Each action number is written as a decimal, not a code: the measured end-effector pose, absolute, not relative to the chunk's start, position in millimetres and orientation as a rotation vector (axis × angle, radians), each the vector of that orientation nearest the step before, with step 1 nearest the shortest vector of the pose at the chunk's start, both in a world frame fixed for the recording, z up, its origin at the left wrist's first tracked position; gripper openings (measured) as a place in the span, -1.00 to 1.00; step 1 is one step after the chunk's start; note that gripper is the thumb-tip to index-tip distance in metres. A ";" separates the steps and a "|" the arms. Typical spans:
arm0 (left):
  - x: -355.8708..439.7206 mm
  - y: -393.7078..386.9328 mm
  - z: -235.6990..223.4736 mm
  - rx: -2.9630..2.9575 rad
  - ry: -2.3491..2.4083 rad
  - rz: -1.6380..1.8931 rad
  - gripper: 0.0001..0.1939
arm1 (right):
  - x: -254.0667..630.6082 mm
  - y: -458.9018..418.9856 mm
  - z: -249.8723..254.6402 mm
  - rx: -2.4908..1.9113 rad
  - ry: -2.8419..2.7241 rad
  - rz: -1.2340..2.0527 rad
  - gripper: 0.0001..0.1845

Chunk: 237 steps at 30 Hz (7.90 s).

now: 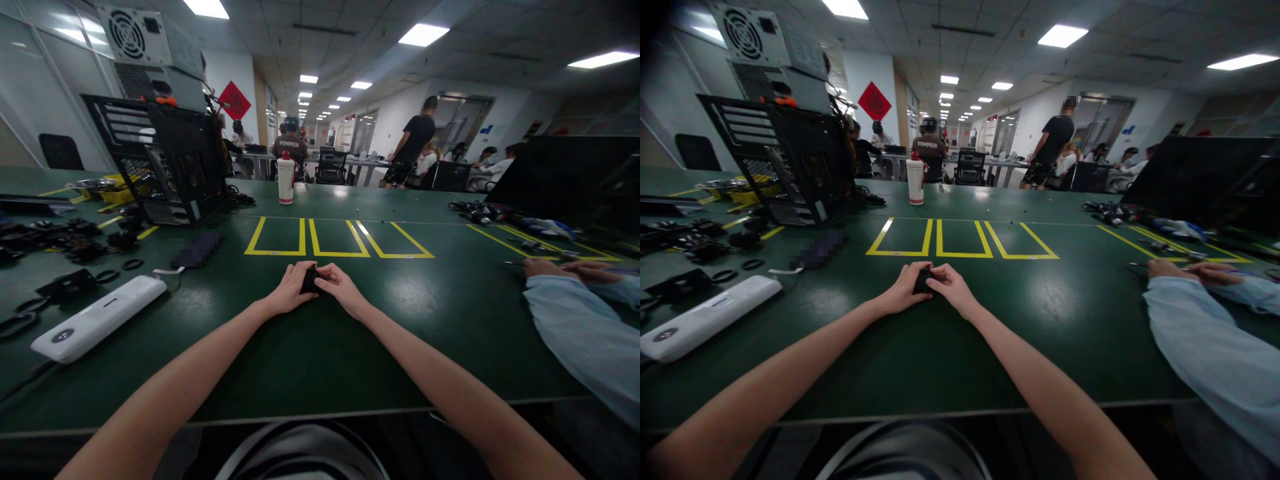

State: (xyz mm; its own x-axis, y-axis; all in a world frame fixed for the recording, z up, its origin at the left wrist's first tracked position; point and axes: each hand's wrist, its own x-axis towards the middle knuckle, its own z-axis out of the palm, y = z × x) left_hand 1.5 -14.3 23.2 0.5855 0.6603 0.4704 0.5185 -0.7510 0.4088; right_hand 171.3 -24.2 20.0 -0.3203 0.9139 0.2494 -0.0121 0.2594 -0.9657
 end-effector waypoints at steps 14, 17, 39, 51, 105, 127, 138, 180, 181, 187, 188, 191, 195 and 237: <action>1.0 -18.7 27.1 2.582 0.991 0.855 -0.41 | 175.3 -26.4 21.3 -0.863 -1.537 1.359 -0.61; -0.6 -19.7 29.7 2.529 1.001 0.810 -0.42 | 174.5 -26.7 22.2 -0.835 -1.535 1.387 -0.62; 1.6 -11.3 40.2 2.458 0.914 0.750 -0.37 | 176.9 -27.2 35.2 -0.995 -1.480 1.319 -0.81; 2.7 -22.7 24.6 2.617 0.974 0.934 -0.39 | 173.7 -30.4 25.4 -0.904 -1.561 1.253 -0.68; -2.2 -15.9 23.2 2.562 0.973 0.814 -0.41 | 174.3 -30.5 25.6 -0.912 -1.635 1.279 -0.72; -2.6 -15.6 22.0 2.550 0.980 0.853 -0.40 | 171.7 -29.0 26.5 -0.959 -1.570 1.252 -0.76; -2.7 -16.9 23.7 2.553 0.981 0.848 -0.41 | 172.3 -29.4 25.6 -0.889 -1.568 1.321 -0.77; -3.1 -19.3 28.0 2.537 0.977 0.829 -0.42 | 173.7 -30.6 27.0 -0.926 -1.621 1.328 -0.69; -3.2 -18.8 27.1 2.535 0.976 0.833 -0.42 | 173.6 -30.6 26.7 -0.906 -1.611 1.344 -0.69; -2.8 -17.5 24.8 2.540 0.968 0.858 -0.41 | 171.1 -30.2 26.8 -0.908 -1.577 1.298 -0.80; -2.9 -17.7 25.3 2.540 0.965 0.857 -0.41 | 171.0 -30.3 27.3 -0.917 -1.586 1.282 -0.79; -3.5 -18.5 26.7 2.533 0.963 0.843 -0.41 | 171.9 -30.8 28.6 -0.963 -1.610 1.269 -0.71; -4.1 -18.3 25.5 2.538 0.968 0.838 -0.41 | 173.7 -31.4 27.8 -0.941 -1.646 1.312 -0.67; -3.1 -17.0 20.6 2.589 0.967 0.911 -0.40 | 170.7 -23.8 23.3 -1.042 -1.586 1.174 -0.71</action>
